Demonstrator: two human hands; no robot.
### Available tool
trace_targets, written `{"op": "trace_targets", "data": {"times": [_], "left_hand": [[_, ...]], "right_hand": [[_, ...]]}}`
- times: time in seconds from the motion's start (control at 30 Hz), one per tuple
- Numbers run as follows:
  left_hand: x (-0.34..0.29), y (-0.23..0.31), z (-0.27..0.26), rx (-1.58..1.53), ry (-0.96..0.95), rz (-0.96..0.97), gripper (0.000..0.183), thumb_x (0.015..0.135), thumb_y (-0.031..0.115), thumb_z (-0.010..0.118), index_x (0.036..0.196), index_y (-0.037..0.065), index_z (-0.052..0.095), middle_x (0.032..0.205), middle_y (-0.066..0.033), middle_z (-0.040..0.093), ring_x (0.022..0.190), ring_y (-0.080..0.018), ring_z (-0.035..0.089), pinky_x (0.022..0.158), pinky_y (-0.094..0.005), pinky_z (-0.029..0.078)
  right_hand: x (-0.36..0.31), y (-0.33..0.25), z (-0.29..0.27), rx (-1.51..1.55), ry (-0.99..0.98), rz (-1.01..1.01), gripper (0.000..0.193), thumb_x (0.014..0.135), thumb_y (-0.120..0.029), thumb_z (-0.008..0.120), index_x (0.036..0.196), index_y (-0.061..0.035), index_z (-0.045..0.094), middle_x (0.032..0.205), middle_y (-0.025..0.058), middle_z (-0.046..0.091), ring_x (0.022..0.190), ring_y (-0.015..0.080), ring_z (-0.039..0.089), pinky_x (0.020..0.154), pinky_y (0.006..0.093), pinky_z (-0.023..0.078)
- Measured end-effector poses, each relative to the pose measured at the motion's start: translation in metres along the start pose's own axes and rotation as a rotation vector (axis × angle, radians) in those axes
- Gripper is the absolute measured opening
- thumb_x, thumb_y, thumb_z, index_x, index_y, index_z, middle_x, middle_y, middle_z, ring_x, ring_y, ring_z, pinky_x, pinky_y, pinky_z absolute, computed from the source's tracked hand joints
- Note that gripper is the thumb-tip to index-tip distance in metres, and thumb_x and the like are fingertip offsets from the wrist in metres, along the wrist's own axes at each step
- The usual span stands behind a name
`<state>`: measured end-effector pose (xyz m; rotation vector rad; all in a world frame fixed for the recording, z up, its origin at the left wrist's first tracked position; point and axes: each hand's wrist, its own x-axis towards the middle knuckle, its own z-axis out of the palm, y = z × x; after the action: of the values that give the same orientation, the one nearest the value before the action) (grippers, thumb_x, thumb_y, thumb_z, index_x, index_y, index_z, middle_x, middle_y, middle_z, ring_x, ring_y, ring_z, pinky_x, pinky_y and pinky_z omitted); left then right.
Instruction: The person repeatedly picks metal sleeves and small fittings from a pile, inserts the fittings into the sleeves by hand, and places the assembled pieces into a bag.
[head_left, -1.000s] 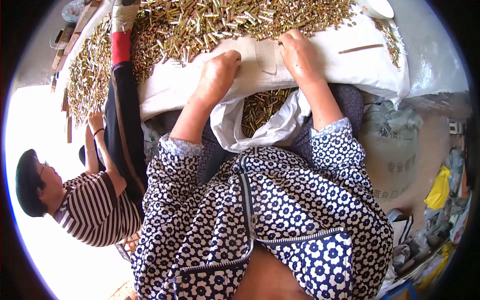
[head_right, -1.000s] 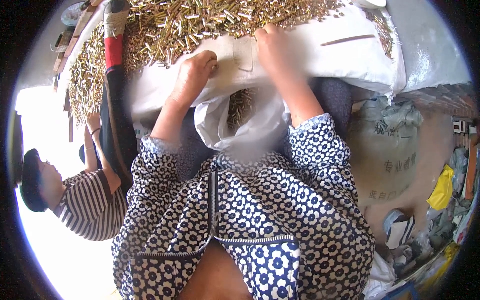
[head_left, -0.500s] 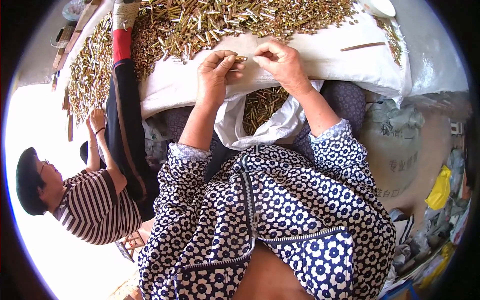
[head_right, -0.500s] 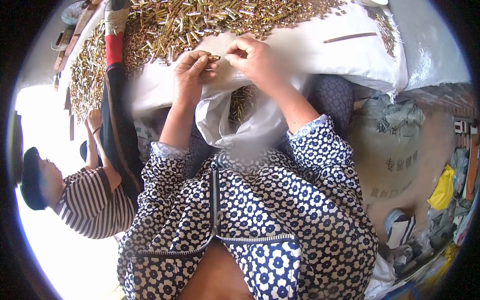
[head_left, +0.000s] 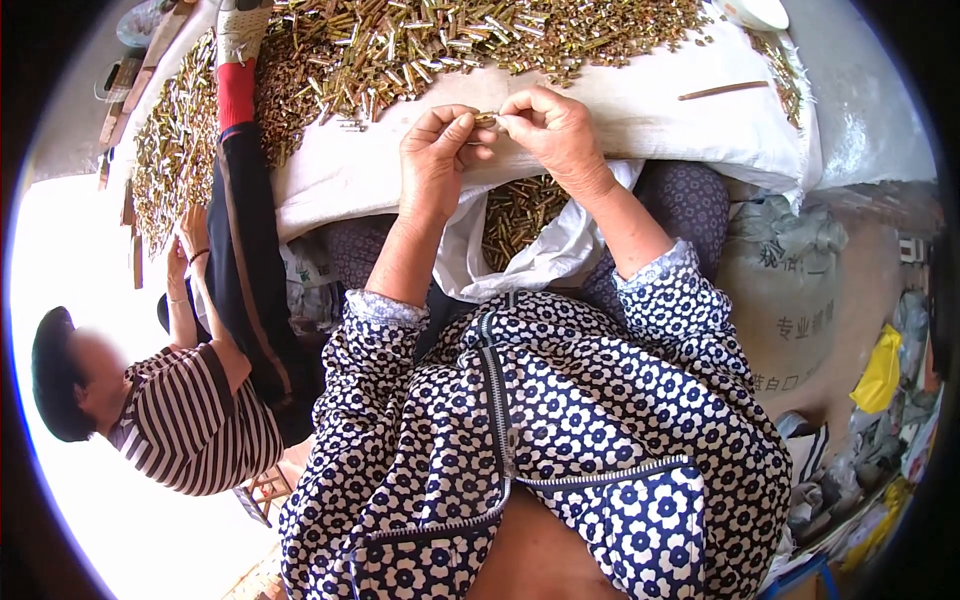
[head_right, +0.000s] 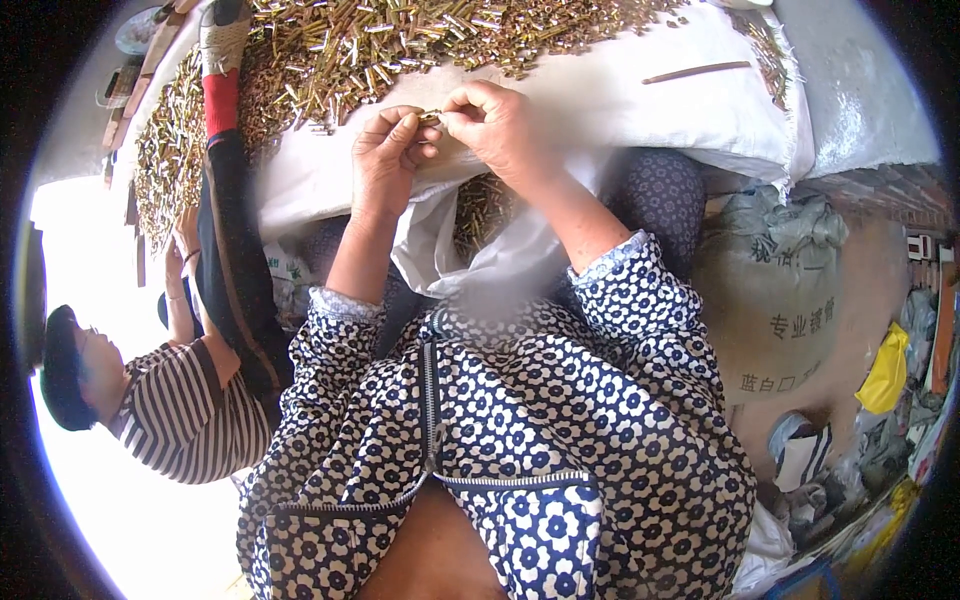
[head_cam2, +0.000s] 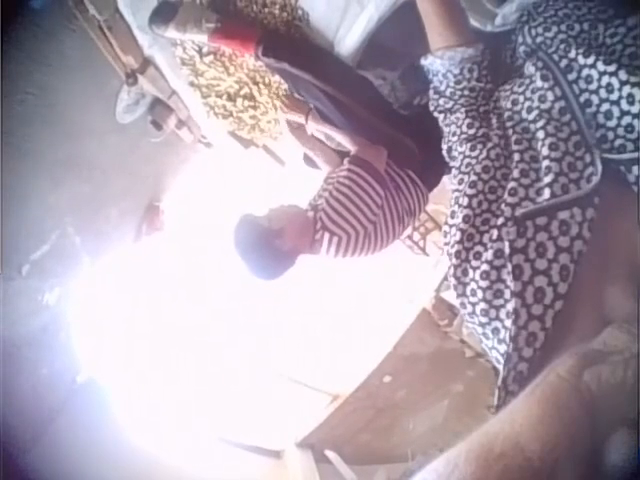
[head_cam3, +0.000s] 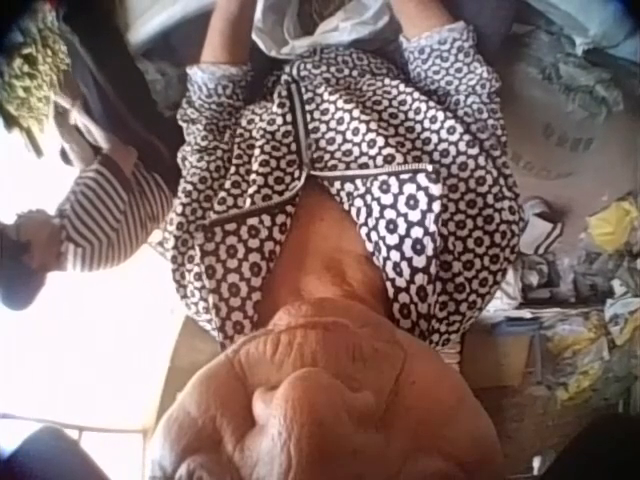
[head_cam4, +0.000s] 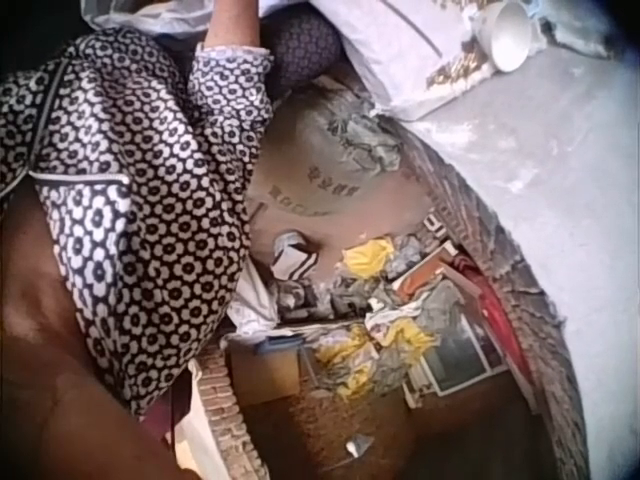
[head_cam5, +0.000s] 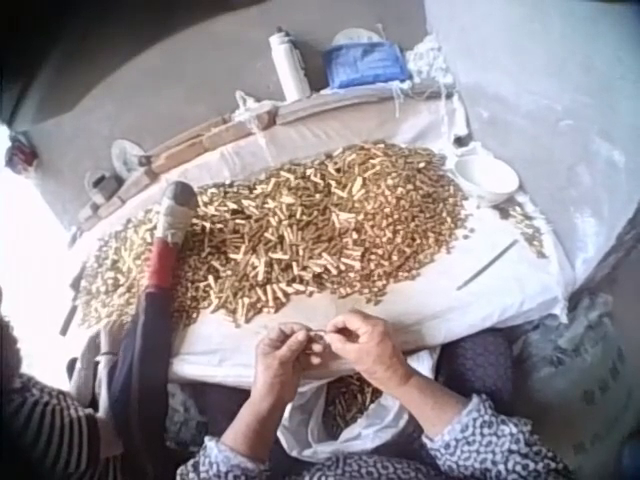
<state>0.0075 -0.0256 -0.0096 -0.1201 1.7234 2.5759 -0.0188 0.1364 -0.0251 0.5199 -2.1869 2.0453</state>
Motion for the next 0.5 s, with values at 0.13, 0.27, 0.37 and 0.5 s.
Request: {"op": "trace_targets", "data": {"times": [0.13, 0.27, 0.37, 0.5], "left_hand": [[-0.0015, 0.0009, -0.0004, 0.001, -0.026, 0.030, 0.012, 0.092, 0.007, 0.056, 0.102, 0.000, 0.058, 0.087, -0.0111, 0.065, 0.073, -0.0167, 0.065, 0.061, -0.0245, 0.054], [-0.0030, 0.0027, -0.0018, -0.003, -0.030, 0.046, 0.010, 0.092, 0.005, 0.056, 0.099, -0.002, 0.058, 0.085, -0.0134, 0.066, 0.069, -0.0160, 0.065, 0.060, -0.0240, 0.054], [-0.0022, 0.0017, -0.0057, 0.027, -0.084, 0.050, 0.012, 0.092, 0.007, 0.056, 0.102, 0.000, 0.058, 0.084, -0.0106, 0.065, 0.070, -0.0160, 0.065, 0.061, -0.0255, 0.055], [-0.0046, 0.0016, -0.0023, 0.028, -0.049, 0.065, 0.013, 0.092, 0.007, 0.056, 0.102, 0.000, 0.058, 0.082, -0.0105, 0.065, 0.069, -0.0159, 0.065, 0.061, -0.0256, 0.055]], "right_hand": [[0.0004, -0.0018, -0.0022, 0.047, -0.038, 0.081, 0.004, 0.083, 0.000, 0.063, 0.087, -0.0006, 0.064, 0.082, -0.0019, 0.064, 0.075, 0.0037, 0.058, 0.068, 0.0197, 0.049], [0.0004, -0.0076, -0.0034, 0.186, -0.080, 0.111, 0.005, 0.085, -0.001, 0.061, 0.089, 0.0004, 0.063, 0.083, -0.0005, 0.063, 0.079, 0.0063, 0.060, 0.072, 0.0205, 0.050], [0.0005, -0.0071, -0.0042, 0.281, -0.100, 0.136, 0.007, 0.085, -0.006, 0.062, 0.091, -0.0005, 0.064, 0.083, 0.0013, 0.064, 0.077, 0.0073, 0.060, 0.073, 0.0216, 0.049], [-0.0004, -0.0027, -0.0027, 0.214, -0.109, 0.099, 0.011, 0.085, -0.011, 0.065, 0.091, -0.0020, 0.065, 0.081, 0.0024, 0.065, 0.075, 0.0078, 0.059, 0.071, 0.0233, 0.048]]}}
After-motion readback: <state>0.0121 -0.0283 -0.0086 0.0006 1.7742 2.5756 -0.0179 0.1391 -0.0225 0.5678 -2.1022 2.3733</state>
